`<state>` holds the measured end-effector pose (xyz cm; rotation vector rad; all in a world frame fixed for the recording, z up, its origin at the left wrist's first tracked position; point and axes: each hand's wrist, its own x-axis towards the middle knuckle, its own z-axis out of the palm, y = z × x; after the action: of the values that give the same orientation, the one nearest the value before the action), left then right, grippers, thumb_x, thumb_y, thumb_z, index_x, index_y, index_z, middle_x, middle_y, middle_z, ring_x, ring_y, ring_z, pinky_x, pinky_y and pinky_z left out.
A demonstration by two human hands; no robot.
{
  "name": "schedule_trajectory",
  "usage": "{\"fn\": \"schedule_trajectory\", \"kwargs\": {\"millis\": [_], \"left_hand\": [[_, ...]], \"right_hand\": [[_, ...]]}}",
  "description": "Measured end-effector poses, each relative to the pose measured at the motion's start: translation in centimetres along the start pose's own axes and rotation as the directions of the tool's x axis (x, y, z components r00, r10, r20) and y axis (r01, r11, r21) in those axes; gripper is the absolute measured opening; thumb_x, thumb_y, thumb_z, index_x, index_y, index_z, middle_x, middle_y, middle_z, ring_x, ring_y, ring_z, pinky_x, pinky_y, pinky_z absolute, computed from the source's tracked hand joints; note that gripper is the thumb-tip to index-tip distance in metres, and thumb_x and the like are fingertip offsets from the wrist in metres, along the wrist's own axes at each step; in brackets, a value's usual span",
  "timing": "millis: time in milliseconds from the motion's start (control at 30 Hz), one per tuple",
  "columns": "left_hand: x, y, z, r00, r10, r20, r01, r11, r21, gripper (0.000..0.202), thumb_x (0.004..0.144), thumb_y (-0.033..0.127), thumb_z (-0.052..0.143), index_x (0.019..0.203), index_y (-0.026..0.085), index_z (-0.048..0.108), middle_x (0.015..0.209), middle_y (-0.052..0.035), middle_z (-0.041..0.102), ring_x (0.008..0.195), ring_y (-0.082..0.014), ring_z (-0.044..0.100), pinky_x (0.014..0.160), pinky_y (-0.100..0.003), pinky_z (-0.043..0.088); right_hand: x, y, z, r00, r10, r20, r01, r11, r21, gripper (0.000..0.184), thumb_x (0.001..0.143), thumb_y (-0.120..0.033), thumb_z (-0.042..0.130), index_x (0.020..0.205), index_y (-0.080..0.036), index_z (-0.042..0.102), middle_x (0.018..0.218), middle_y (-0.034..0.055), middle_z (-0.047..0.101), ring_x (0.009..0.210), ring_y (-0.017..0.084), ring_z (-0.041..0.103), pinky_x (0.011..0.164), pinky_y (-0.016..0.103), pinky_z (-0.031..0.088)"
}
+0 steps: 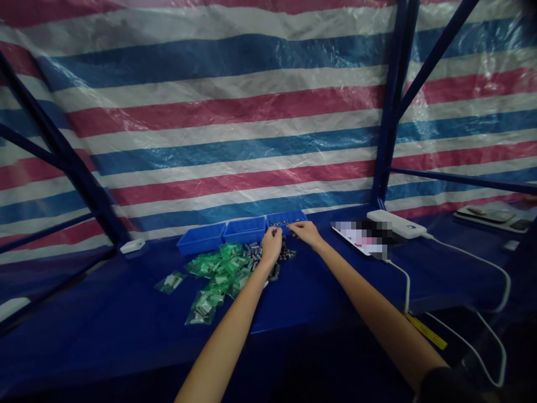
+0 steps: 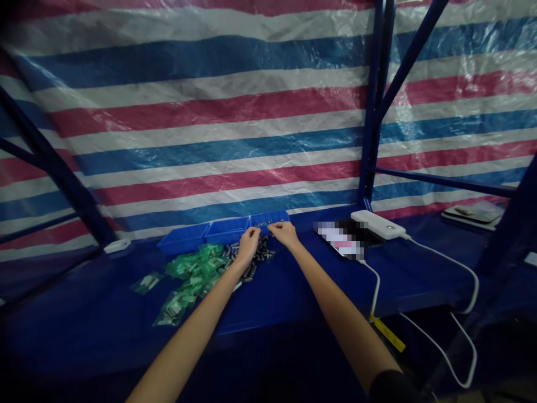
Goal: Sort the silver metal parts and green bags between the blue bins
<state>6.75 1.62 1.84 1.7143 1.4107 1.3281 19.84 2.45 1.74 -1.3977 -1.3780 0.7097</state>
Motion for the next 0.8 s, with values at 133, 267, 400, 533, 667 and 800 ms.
{"fn": "schedule_trajectory", "kwargs": {"millis": [133,267,400,533,667,800], "left_hand": [[-0.2,0.1,-0.1,0.998,0.043,0.041,-0.044,0.999,0.018,0.03,0.081,0.035,0.041,0.067,0.016,0.06,0.064,-0.002,0.059,0.065,-0.0153,0.052,0.064,-0.025,0.036],[-0.1,-0.1,0.0,0.994,0.055,0.099,-0.052,0.998,-0.029,0.037,0.082,0.039,0.04,0.072,0.015,0.066,0.069,-0.0042,0.065,0.069,-0.017,0.056,0.069,-0.026,0.038],[0.1,-0.3,0.2,0.996,0.048,0.08,-0.045,0.998,-0.042,0.037,0.082,0.038,0.04,0.072,0.014,0.067,0.066,-0.0041,0.064,0.066,-0.0168,0.056,0.065,-0.025,0.038],[0.1,-0.1,0.1,0.997,0.062,0.047,-0.061,0.998,-0.017,0.036,0.083,0.037,0.04,0.07,0.015,0.064,0.062,-0.0023,0.06,0.061,-0.0147,0.052,0.059,-0.024,0.035],[-0.1,0.3,0.0,0.997,0.072,0.011,-0.072,0.997,-0.017,0.034,0.083,0.038,0.04,0.068,0.015,0.061,0.063,-0.0018,0.058,0.062,-0.0138,0.05,0.059,-0.024,0.034],[-0.2,0.4,0.0,0.997,0.073,0.028,-0.072,0.996,-0.045,0.035,0.083,0.039,0.039,0.07,0.015,0.062,0.068,-0.0035,0.062,0.066,-0.0151,0.052,0.063,-0.025,0.036]], "right_hand": [[0.0,-0.1,0.2,0.997,0.017,0.074,-0.029,0.985,0.168,0.028,0.072,-0.035,0.061,0.087,-0.014,0.072,0.08,0.0054,0.071,0.069,0.014,0.063,0.053,0.019,0.046],[-0.4,-0.3,0.2,0.995,0.006,0.104,-0.026,0.98,0.195,0.032,0.071,-0.038,0.064,0.09,-0.014,0.071,0.083,0.006,0.071,0.074,0.015,0.064,0.056,0.02,0.047],[-0.7,-0.7,0.1,0.992,0.009,0.129,-0.038,0.975,0.22,0.031,0.072,-0.036,0.064,0.094,-0.014,0.07,0.087,0.007,0.071,0.081,0.016,0.065,0.061,0.021,0.049],[-0.8,-0.9,0.1,0.993,0.003,0.119,-0.034,0.965,0.26,0.032,0.07,-0.034,0.066,0.095,-0.014,0.07,0.089,0.0073,0.071,0.083,0.016,0.065,0.064,0.022,0.049],[-1.0,-0.9,0.4,0.993,0.01,0.116,-0.043,0.958,0.282,0.035,0.07,-0.037,0.065,0.098,-0.016,0.069,0.093,0.0063,0.07,0.079,0.014,0.063,0.061,0.021,0.048],[-0.9,-0.7,0.9,0.993,0.021,0.113,-0.053,0.956,0.289,0.034,0.073,-0.038,0.061,0.097,-0.016,0.069,0.093,0.0056,0.07,0.076,0.012,0.062,0.061,0.02,0.047]]}}
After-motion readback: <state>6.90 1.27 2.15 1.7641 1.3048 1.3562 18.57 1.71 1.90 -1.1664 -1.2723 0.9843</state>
